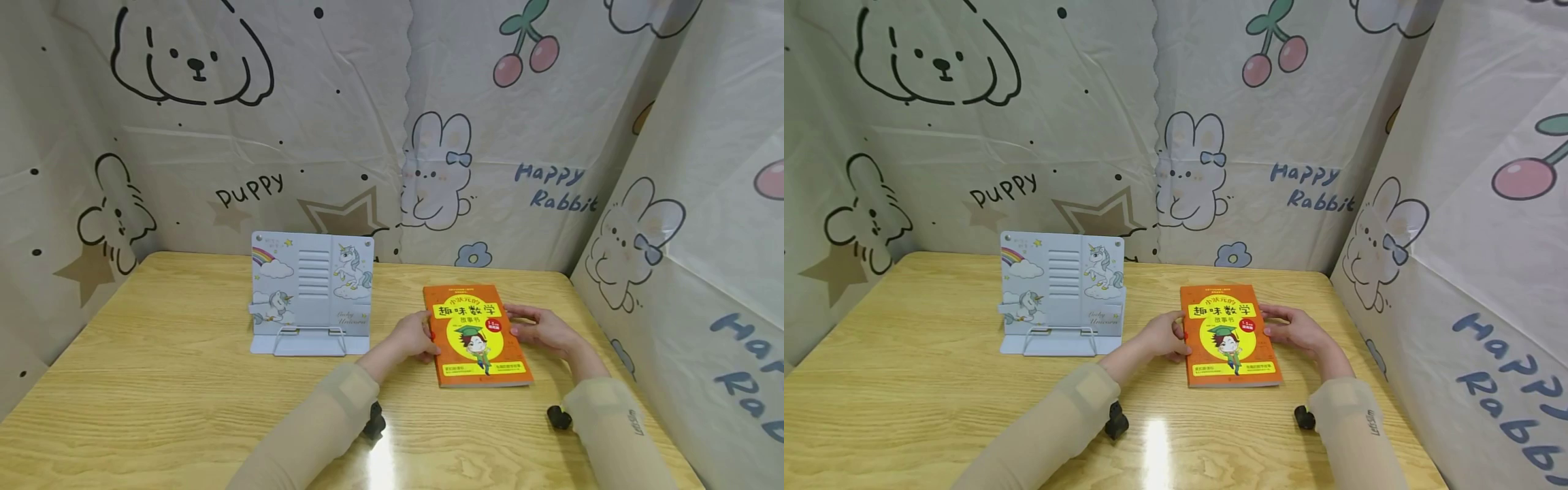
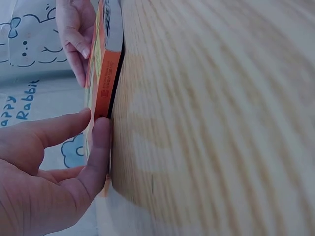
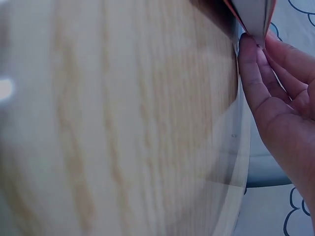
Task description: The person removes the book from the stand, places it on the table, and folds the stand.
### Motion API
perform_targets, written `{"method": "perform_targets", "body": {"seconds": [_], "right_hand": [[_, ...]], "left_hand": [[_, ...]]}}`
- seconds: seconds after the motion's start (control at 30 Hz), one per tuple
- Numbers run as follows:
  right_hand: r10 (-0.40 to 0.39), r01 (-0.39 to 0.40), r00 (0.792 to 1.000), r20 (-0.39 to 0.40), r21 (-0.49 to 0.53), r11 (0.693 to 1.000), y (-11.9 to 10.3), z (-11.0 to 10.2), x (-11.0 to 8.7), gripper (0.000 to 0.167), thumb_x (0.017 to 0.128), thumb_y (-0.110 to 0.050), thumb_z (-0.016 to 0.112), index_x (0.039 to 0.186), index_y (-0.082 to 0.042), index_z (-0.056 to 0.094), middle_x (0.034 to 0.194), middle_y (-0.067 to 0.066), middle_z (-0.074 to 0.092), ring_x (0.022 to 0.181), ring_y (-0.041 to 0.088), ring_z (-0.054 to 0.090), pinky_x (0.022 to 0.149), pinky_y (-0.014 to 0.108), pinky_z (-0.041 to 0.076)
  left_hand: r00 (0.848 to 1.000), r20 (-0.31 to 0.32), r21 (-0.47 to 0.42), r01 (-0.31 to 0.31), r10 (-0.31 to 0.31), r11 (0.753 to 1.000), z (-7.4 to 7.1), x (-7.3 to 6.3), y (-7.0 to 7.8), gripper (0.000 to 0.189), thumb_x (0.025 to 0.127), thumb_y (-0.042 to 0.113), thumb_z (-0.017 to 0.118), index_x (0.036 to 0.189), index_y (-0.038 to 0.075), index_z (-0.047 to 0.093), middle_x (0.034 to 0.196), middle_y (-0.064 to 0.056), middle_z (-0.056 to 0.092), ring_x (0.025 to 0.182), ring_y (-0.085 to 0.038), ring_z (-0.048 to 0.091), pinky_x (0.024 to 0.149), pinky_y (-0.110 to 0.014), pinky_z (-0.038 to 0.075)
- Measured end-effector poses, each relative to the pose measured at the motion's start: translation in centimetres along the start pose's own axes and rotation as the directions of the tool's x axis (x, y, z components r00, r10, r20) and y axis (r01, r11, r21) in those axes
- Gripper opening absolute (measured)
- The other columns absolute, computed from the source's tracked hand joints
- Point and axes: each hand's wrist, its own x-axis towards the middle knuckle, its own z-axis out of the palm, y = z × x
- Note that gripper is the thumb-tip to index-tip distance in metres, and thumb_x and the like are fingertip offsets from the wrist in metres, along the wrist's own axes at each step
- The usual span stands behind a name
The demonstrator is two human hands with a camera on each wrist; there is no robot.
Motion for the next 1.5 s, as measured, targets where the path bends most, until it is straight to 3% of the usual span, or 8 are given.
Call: {"method": "perform_targets", "body": {"seconds": [0.33,0.63,0.9,1.13,1.3,1.5], "right_hand": [[0.024,-0.023,1.0,-0.005,0.025,0.999,0.1,0.1,0.0,0.067,0.089,-0.011,0.065,0.146,-0.005,0.032,0.149,0.022,0.028,0.124,0.027,0.047,0.093,0.03,0.051],[0.049,-0.049,0.999,0.019,0.045,0.998,-0.2,0.2,-0.6,0.066,0.091,-0.004,0.06,0.148,-0.001,0.027,0.15,0.026,0.026,0.108,0.017,0.057,0.09,0.035,0.053],[0.05,-0.05,0.999,-0.005,-0.011,0.999,-0.4,0.6,-0.6,0.063,0.09,0.0,0.058,0.146,0.001,0.029,0.146,0.026,0.032,0.098,0.014,0.058,0.084,0.031,0.055],[0.032,-0.037,0.998,-0.05,-0.102,0.994,-1.3,1.3,-0.5,0.059,0.089,0.001,0.059,0.142,0.006,0.034,0.13,0.025,0.045,0.096,0.016,0.055,0.081,0.029,0.056],[0.038,-0.055,0.995,-0.09,-0.203,0.978,-2.3,1.9,-1.0,0.056,0.091,-0.006,0.059,0.141,0.005,0.036,0.133,0.027,0.045,0.101,0.021,0.057,0.084,0.03,0.055],[0.03,-0.057,0.994,-0.109,-0.246,0.968,-3.5,2.4,-1.9,0.055,0.093,-0.011,0.058,0.142,0.004,0.036,0.142,0.028,0.038,0.109,0.028,0.057,0.088,0.035,0.054]], "left_hand": [[0.999,0.048,-0.123,0.0,0.006,0.992,-0.4,0.4,-0.6,0.087,0.071,-0.013,0.073,0.146,0.005,0.032,0.084,-0.009,0.048,0.059,-0.018,0.057,0.057,-0.032,0.058],[0.992,0.123,-0.213,-0.004,0.031,0.977,-0.7,0.8,-1.3,0.089,0.07,-0.017,0.071,0.147,0.004,0.03,0.091,-0.012,0.048,0.062,-0.016,0.055,0.06,-0.032,0.059],[0.988,0.151,-0.237,0.001,0.036,0.971,-0.9,0.7,-1.5,0.087,0.071,-0.016,0.07,0.146,0.003,0.03,0.091,-0.01,0.047,0.063,-0.017,0.056,0.061,-0.032,0.059],[0.992,0.127,-0.235,0.004,0.027,0.972,-1.3,0.6,-1.7,0.082,0.074,-0.009,0.073,0.145,0.004,0.034,0.096,-0.013,0.051,0.07,-0.017,0.057,0.064,-0.033,0.059],[0.994,0.109,-0.23,-0.006,0.032,0.973,-1.5,0.0,-1.6,0.078,0.076,-0.005,0.073,0.144,0.005,0.036,0.1,-0.014,0.054,0.072,-0.017,0.057,0.066,-0.034,0.059],[0.994,0.105,-0.237,-0.011,0.037,0.971,-2.0,-0.8,-1.3,0.078,0.078,-0.002,0.071,0.146,0.005,0.032,0.109,-0.014,0.054,0.077,-0.022,0.062,0.07,-0.035,0.059]]}}
